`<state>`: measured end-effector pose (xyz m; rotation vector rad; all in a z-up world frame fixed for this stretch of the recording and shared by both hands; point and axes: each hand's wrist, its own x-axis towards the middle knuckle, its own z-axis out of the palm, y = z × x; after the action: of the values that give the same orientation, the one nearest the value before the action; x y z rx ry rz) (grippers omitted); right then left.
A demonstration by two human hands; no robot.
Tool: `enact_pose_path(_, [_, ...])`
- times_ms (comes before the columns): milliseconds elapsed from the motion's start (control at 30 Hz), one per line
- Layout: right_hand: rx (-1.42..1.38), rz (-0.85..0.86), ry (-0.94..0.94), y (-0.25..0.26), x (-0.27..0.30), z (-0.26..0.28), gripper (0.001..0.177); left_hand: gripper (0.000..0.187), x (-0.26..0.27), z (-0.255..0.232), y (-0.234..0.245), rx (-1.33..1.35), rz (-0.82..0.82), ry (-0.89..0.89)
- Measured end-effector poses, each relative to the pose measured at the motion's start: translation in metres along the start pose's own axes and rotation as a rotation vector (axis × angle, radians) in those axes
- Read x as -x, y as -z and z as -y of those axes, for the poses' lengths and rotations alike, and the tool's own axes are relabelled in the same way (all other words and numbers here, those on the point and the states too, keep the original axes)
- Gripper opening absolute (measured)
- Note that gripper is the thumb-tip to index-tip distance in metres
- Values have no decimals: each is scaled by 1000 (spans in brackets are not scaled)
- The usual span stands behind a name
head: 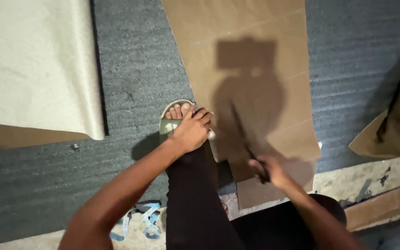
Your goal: Cutting pieces of fabric using large upholstery scissors on the floor.
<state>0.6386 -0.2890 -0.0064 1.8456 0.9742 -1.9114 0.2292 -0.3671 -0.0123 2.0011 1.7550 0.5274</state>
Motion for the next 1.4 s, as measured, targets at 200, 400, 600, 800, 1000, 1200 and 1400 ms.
enact_pose_path(200, [358, 190, 313, -80, -7, 21, 40, 38, 13, 2, -10, -146, 276, -51])
enact_pose_path(400, [448, 90, 248, -93, -1, 32, 40, 42, 15, 4, -17, 43, 167, 38])
enact_pose_path(600, [425, 86, 223, -108, -16, 53, 38, 40, 12, 8, -15, 114, 167, 59])
enact_pose_path(800, [496, 65, 338, -129, -20, 73, 46, 38, 12, 9, -8, 136, 247, 18])
enact_pose_path(1000, [433, 65, 388, -128, -39, 65, 41, 45, 10, 11, -7, 157, 314, 7])
enact_pose_path(1200, [517, 28, 428, -135, -32, 81, 41, 45, 8, 15, -10, 156, 351, -2])
enact_pose_path(1400, [404, 31, 375, -135, -38, 83, 44, 43, 9, 13, -10, 181, 309, 5])
